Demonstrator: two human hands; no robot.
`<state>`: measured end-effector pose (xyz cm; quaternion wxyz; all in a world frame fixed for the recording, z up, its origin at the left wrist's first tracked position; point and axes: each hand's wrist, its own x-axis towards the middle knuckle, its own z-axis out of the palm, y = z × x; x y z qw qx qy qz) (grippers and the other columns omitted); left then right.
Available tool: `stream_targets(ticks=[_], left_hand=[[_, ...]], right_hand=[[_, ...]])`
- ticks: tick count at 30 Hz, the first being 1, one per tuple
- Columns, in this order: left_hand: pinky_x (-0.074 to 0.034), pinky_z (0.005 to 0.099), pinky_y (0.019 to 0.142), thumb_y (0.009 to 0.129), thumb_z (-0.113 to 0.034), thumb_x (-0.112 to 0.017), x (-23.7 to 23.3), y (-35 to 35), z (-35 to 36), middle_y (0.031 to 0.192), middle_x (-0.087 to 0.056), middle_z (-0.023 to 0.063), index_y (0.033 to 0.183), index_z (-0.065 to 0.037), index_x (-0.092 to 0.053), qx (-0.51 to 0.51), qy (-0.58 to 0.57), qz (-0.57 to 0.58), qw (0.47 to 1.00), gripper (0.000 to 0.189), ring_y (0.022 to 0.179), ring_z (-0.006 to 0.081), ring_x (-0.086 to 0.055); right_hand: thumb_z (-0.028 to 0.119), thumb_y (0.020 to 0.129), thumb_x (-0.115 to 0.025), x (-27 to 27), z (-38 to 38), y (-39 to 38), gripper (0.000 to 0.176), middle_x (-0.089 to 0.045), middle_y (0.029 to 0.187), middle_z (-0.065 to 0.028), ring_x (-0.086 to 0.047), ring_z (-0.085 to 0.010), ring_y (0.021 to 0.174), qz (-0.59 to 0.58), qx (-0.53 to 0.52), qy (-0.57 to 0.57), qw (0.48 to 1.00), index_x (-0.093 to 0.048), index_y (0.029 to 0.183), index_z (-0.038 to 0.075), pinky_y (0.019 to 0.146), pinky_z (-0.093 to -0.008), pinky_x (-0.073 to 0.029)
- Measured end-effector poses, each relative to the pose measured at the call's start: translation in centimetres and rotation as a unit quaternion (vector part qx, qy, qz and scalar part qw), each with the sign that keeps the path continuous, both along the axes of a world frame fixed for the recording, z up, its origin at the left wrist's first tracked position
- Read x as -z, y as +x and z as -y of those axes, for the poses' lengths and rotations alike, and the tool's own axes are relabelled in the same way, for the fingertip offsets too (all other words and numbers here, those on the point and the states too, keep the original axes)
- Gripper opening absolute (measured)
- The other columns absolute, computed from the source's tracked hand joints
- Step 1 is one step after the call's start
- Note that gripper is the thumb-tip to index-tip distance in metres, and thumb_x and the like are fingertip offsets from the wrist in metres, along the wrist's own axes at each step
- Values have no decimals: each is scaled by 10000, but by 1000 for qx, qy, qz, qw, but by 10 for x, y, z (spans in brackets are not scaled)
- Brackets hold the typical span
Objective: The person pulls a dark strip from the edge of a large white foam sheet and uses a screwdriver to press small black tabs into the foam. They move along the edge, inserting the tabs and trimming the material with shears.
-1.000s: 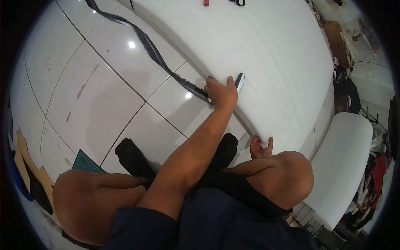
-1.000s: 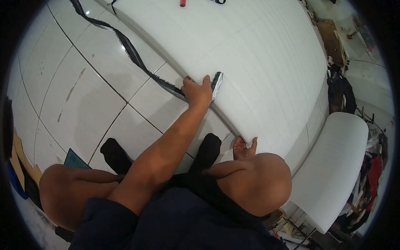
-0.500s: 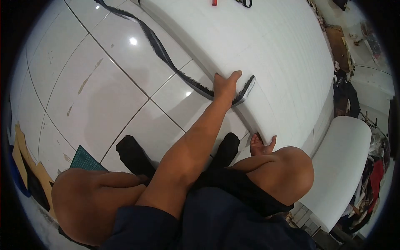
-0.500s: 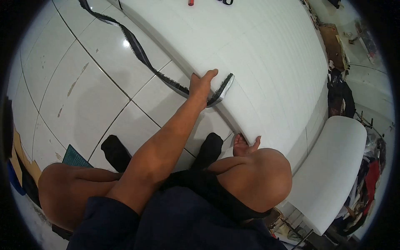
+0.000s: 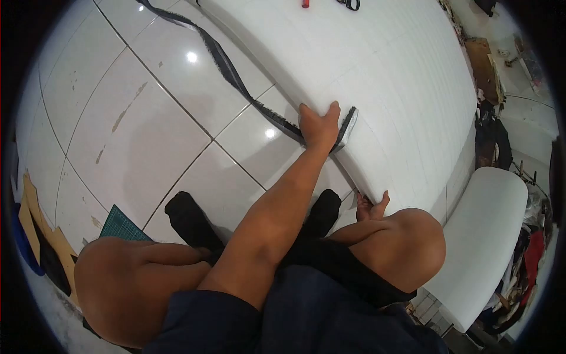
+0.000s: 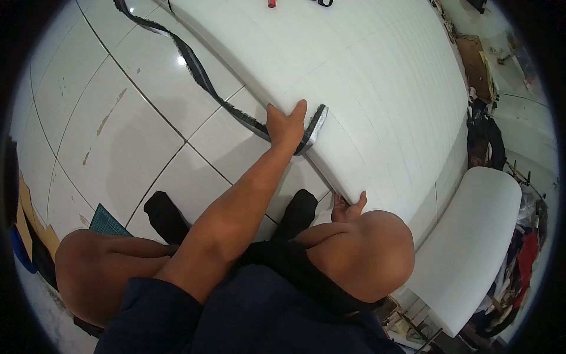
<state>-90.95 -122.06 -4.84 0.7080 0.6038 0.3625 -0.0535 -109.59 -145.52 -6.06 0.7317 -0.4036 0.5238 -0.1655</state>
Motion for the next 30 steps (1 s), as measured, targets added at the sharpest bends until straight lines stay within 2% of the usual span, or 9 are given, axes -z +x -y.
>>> stream_targets(ticks=[6,9,12,15,18,21,24,27,30], left_hand=[[-470,508,955,800,-433,-754,-21,-4,-3,1220,-465,294,1187,113,-439,43,92,-96,990,740,1141,447,-511],[-467,521,966,807,-451,-747,-25,-3,-8,1273,-383,281,1236,109,-395,54,47,-120,990,788,1174,437,-469],[-472,503,971,812,-460,-749,-31,-3,-12,1265,-389,282,1270,97,-352,58,45,-113,991,823,1162,417,-486],[-479,492,968,807,-444,-762,-38,-6,-8,1259,-392,280,1269,84,-341,25,63,-75,995,819,1164,413,-491],[-479,493,963,802,-388,-783,-45,-6,-12,1266,-397,298,1294,74,-300,35,60,-92,993,830,1167,412,-496],[-472,459,973,798,-329,-797,-51,-6,-16,1258,-410,298,1338,69,-252,6,2,-52,999,864,1163,383,-508],[-460,411,983,785,-308,-818,-56,-1,-13,1270,-411,292,1369,66,-214,-36,-151,5,988,920,1172,344,-508],[-442,383,999,770,-318,-832,-23,-6,-5,1295,-403,289,1395,77,-179,-100,-268,23,958,987,1178,325,-505],[-428,382,1028,805,-331,-793,-5,-4,-14,1329,-450,276,1398,107,-254,-21,-302,72,950,913,1222,299,-494]], right_hand=[[518,794,-781,-18,-15,3,821,-483,1249,-134,-514,-290,1136,-71,36,35,996,-433,1365,41,1031,-500,-461],[507,766,-814,-46,-40,22,854,-457,1168,-140,-505,-283,1110,-195,133,61,970,-423,1358,32,1035,-513,-463],[508,751,-830,-26,-10,7,883,-442,1100,-138,-513,-281,1066,-102,94,116,984,-407,1358,26,1024,-511,-475],[488,716,-865,-24,0,0,956,-423,1162,-149,-509,-271,1041,-58,86,113,988,-359,1382,26,1069,-493,-430],[442,687,-907,-39,-13,8,986,-441,1170,-157,-524,-264,1014,-115,178,93,973,-352,1380,13,1043,-475,-451],[444,684,-911,-34,-14,-2,897,-496,1135,-143,-568,-256,983,-40,116,73,990,-441,1339,50,926,-445,-530],[433,685,-915,-38,-18,6,901,-525,1175,-137,-567,-256,994,21,206,45,977,-437,1348,52,930,-429,-518],[413,699,-911,-20,-6,-3,898,-527,1248,-129,-573,-267,1041,66,211,31,975,-427,1357,39,944,-421,-504],[369,729,-899,-38,-27,7,885,-521,1273,-131,-563,-287,1117,70,276,70,956,-405,1377,22,966,-437,-494]])
